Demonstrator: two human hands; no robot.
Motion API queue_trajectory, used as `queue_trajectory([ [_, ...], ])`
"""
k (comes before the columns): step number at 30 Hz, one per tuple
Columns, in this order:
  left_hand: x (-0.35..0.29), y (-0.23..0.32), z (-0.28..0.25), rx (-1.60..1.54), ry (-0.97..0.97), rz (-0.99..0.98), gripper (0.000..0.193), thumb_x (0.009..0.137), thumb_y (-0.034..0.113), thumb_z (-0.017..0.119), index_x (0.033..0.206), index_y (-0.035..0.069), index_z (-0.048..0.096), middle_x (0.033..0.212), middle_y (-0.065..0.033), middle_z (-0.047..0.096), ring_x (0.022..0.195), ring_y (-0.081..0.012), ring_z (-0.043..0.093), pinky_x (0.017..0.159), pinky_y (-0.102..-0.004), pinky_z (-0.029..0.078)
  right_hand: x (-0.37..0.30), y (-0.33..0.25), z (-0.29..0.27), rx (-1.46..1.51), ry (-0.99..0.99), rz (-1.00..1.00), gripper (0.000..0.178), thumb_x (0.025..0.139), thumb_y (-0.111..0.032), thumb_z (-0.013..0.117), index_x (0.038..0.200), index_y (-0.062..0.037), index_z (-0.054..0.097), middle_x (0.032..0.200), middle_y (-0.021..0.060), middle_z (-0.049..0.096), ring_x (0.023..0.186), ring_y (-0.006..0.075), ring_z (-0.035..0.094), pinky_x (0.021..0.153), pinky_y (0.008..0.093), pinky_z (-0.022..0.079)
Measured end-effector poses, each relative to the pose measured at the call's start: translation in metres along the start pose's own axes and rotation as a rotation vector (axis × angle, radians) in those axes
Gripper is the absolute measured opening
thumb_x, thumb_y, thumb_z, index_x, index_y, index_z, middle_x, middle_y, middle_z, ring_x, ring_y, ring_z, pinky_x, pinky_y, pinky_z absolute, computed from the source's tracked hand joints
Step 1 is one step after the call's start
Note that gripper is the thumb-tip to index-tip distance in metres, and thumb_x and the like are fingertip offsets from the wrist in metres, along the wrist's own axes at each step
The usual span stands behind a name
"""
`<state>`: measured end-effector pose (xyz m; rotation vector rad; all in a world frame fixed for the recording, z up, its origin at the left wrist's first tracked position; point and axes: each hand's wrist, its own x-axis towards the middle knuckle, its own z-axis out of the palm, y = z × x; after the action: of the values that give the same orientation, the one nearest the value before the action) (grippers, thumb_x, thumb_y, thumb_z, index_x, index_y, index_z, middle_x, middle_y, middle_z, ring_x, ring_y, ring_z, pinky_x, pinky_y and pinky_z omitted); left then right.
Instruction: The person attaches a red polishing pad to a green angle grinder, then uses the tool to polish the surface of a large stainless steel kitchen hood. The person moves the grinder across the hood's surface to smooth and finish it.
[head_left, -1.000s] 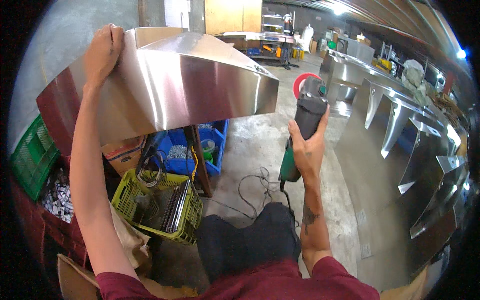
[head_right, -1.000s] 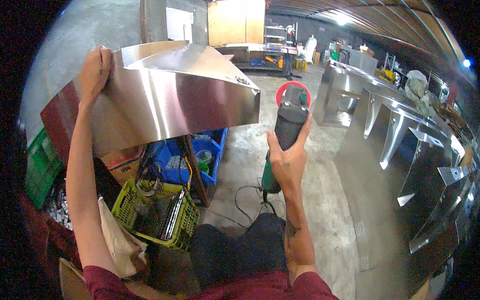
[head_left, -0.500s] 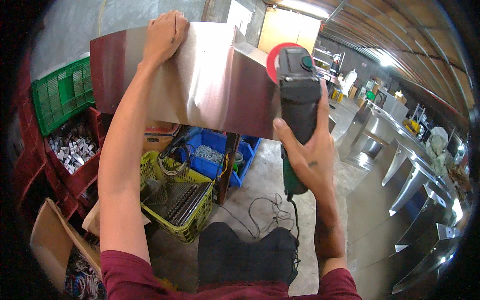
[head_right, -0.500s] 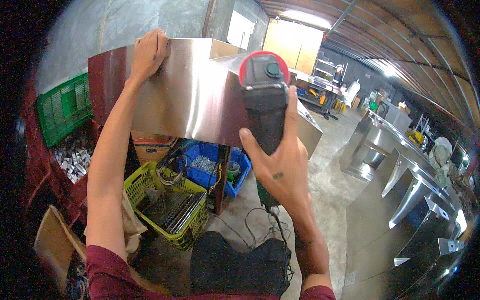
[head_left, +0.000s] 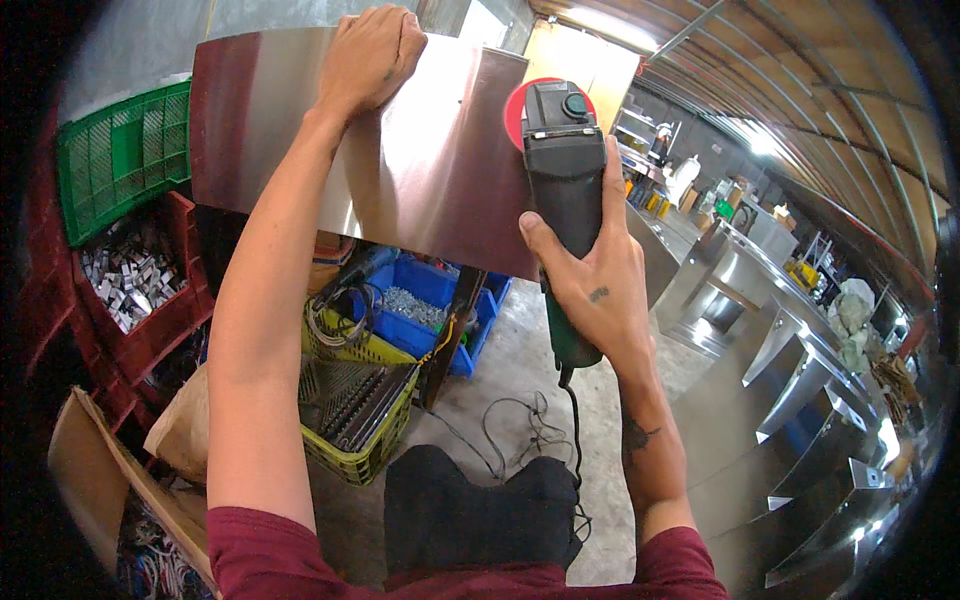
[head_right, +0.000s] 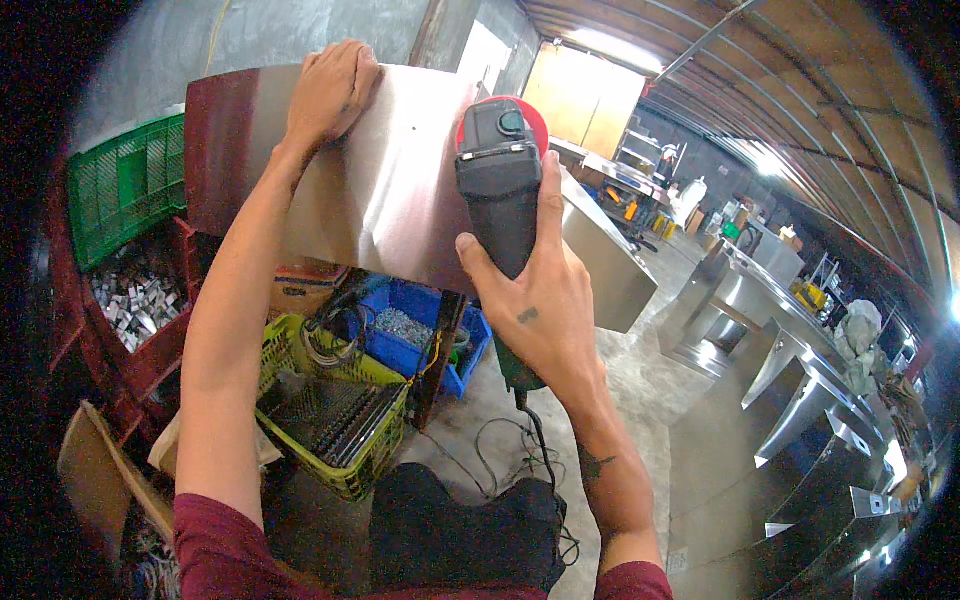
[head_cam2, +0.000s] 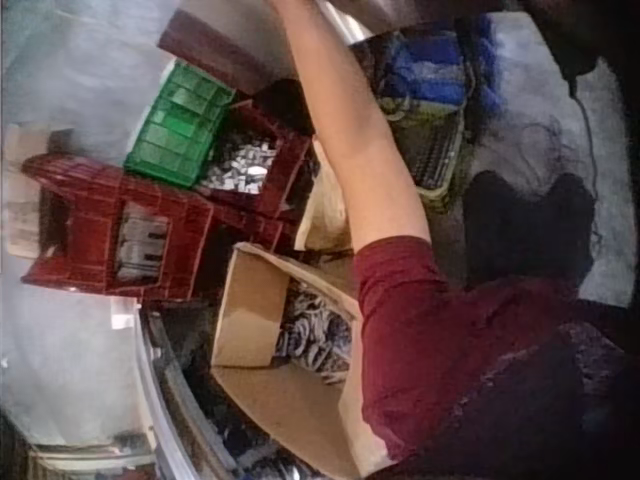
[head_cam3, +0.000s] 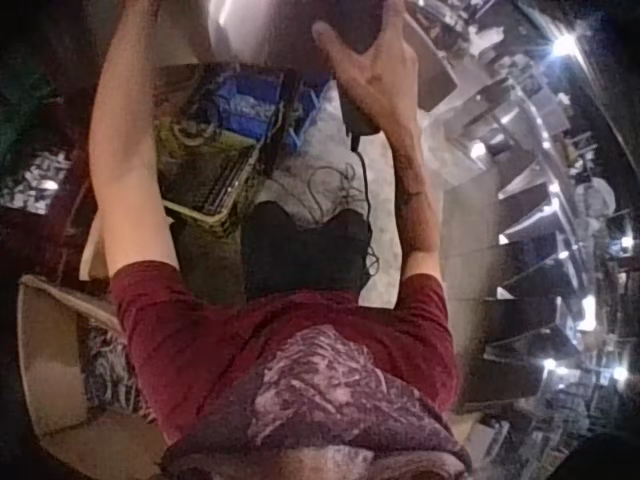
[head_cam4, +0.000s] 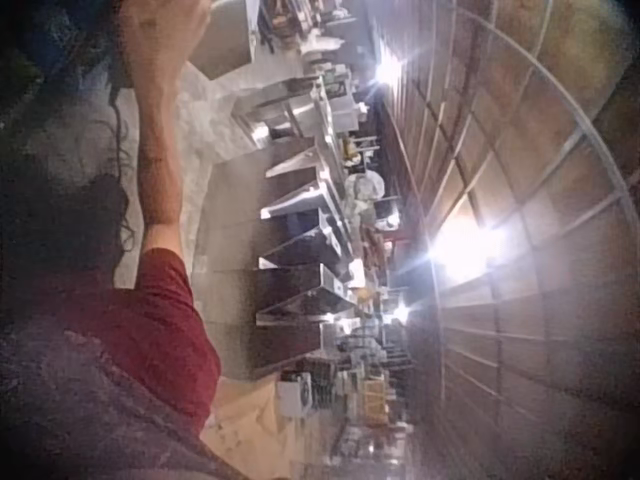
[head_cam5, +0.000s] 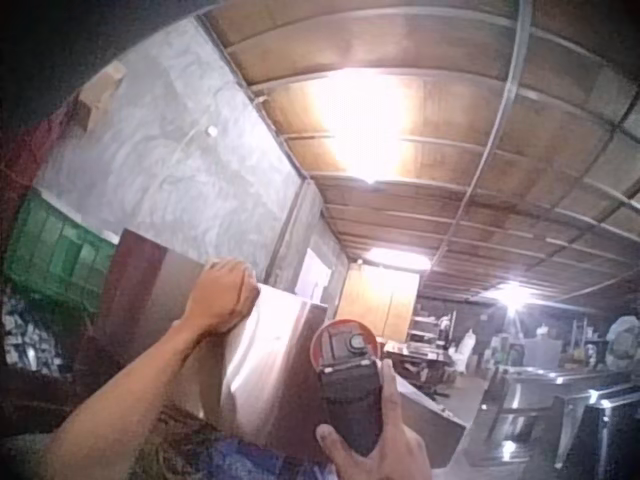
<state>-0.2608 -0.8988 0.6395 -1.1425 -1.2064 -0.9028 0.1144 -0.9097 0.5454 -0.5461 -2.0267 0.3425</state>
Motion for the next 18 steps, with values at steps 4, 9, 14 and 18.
queue_trajectory([
  [4, 0.000, 0.001, 0.001, -0.001, -0.009, -0.020, 0.034, 0.113, 0.029, 0.045, 0.110, 0.004, 0.068, 0.113, -0.0129, 0.071, 0.112, -0.0333, 0.066, 0.098, -0.0483, 0.045, 0.000, -0.004, 0.004, 0.002, 0.013, -0.010, 0.106, 0.098, -0.033, 0.076, 0.175, -0.0083, 0.007, 0.116, 0.0308, 0.077, 0.103, 0.0479, 0.078, 0.092, 0.0502, 0.059],
  [9, 0.000, 0.007, -0.004, -0.030, 0.013, -0.003, 0.032, 0.113, 0.028, 0.045, 0.107, 0.005, 0.066, 0.108, -0.0131, 0.069, 0.109, -0.0335, 0.065, 0.098, -0.0479, 0.045, 0.004, -0.008, 0.007, -0.004, 0.010, 0.023, 0.106, 0.098, -0.033, 0.076, 0.175, -0.0079, 0.008, 0.113, 0.0318, 0.077, 0.100, 0.0481, 0.079, 0.091, 0.0500, 0.059],
  [14, 0.001, 0.012, -0.009, -0.045, -0.035, -0.038, 0.031, 0.113, 0.027, 0.045, 0.104, 0.005, 0.064, 0.105, -0.0143, 0.067, 0.106, -0.0340, 0.063, 0.097, -0.0481, 0.044, 0.020, -0.010, 0.002, -0.043, 0.090, -0.016, 0.105, 0.097, -0.038, 0.077, 0.175, -0.0075, 0.013, 0.110, 0.0320, 0.077, 0.100, 0.0486, 0.078, 0.090, 0.0502, 0.059],
  [18, 0.001, 0.012, -0.011, -0.050, -0.001, -0.004, 0.031, 0.113, 0.027, 0.044, 0.104, 0.004, 0.064, 0.105, -0.0149, 0.067, 0.105, -0.0352, 0.062, 0.096, -0.0491, 0.043, 0.051, -0.011, -0.007, -0.036, 0.164, -0.078, 0.106, 0.095, -0.047, 0.078, 0.174, -0.0070, 0.018, 0.110, 0.0315, 0.077, 0.100, 0.0468, 0.078, 0.090, 0.0493, 0.059],
])
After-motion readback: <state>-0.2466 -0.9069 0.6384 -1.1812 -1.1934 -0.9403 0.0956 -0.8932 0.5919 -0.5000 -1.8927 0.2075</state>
